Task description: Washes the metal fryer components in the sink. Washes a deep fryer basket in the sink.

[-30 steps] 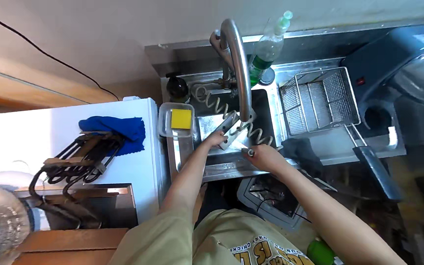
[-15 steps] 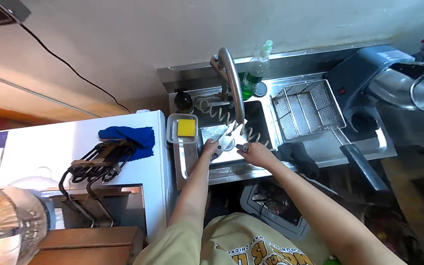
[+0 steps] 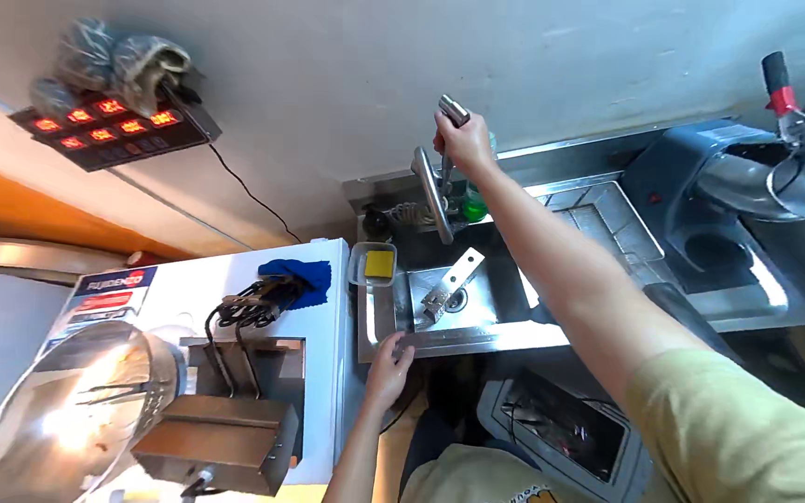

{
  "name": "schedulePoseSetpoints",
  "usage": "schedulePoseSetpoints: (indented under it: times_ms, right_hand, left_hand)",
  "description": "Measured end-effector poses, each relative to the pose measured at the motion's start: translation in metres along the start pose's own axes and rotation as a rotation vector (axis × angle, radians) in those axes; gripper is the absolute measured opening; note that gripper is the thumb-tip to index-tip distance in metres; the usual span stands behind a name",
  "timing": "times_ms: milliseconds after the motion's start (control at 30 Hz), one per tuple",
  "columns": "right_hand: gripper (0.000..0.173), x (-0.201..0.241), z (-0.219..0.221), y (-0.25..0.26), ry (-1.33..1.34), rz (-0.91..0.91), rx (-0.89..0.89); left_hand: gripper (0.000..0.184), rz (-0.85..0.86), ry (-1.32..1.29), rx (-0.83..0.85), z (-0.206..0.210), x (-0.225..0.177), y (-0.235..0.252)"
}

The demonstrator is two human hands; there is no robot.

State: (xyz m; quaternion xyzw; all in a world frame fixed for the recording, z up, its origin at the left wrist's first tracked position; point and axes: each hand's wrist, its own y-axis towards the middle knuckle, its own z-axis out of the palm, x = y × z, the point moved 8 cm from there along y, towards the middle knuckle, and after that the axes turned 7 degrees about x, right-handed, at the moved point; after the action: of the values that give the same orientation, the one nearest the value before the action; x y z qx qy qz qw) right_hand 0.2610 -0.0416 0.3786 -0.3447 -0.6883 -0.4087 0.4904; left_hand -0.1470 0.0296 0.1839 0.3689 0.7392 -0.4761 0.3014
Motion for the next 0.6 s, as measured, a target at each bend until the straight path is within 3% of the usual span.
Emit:
schedulePoseSetpoints:
  times_ms: [233, 433, 600]
  right_hand:
    - [0.041, 0.001, 0.014, 0.001, -0.232, 0.039, 0.017]
    - [0.048, -0.006, 0.02, -0.005, -0.277, -0.06, 0.073]
    - [0.059, -0.007, 0.024, -0.016, -0.45, 0.036, 0.111]
  left_hand:
    - [0.049, -0.039, -0.074, -0.038, -0.019, 0.0, -0.025]
    - [0.051, 0.036, -0.013, 0.073, -0.034, -0.016, -0.008]
    - [0.052, 0.106, 0.102, 0.146, -0.057, -0.027, -0.007]
